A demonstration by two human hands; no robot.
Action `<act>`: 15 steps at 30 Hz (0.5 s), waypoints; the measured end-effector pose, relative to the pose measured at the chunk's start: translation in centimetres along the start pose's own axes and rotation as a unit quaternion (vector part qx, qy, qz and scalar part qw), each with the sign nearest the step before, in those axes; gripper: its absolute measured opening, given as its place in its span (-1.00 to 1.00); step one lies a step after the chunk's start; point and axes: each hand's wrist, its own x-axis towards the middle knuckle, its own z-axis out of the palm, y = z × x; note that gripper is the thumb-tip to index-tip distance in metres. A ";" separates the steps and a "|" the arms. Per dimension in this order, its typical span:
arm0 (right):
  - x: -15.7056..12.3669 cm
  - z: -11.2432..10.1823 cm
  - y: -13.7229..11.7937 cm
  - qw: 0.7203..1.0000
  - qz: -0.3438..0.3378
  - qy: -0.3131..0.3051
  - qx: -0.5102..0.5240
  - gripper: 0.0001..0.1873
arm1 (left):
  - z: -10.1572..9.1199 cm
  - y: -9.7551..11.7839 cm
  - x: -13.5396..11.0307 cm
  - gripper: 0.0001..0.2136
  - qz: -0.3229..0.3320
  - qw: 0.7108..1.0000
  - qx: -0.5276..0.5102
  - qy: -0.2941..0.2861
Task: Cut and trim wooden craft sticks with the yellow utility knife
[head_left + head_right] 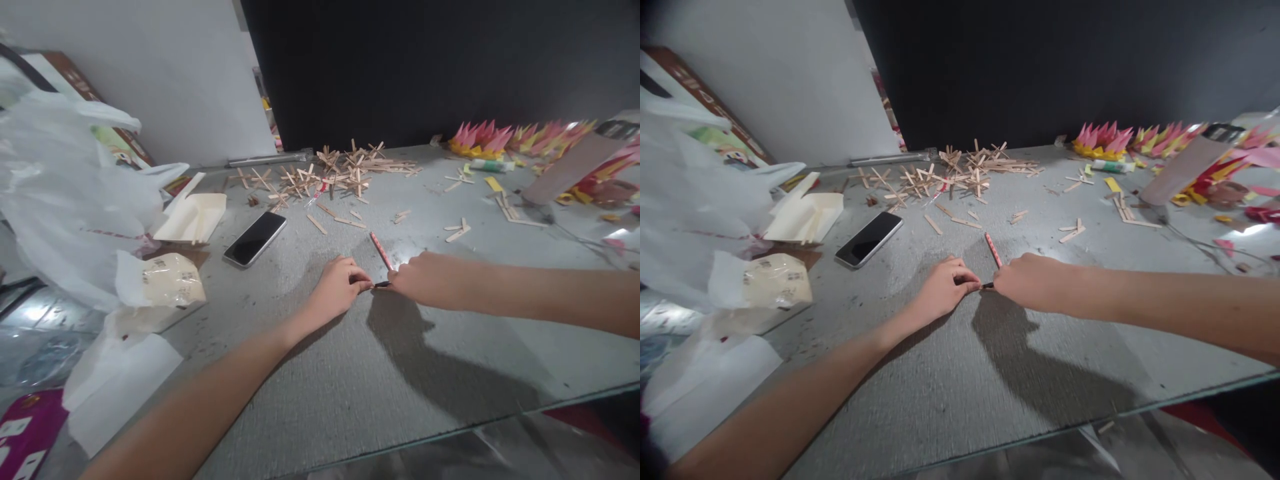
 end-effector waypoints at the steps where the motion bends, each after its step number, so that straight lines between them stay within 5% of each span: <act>1: -0.4 0.4 0.2 1.000 0.000 0.008 -0.022 -0.77 | 0.0 0.0 0.0 -0.93 -0.002 1.000 -0.003 0.003; 7: -1.6 2.1 0.5 0.994 0.017 0.067 -0.079 -0.88 | 0.2 -0.2 0.0 -0.94 0.012 1.000 -0.007 0.012; 15: -1.0 3.7 0.5 0.992 0.023 0.097 -0.075 -0.70 | 0.2 -0.2 0.0 -0.95 0.014 1.000 -0.005 0.015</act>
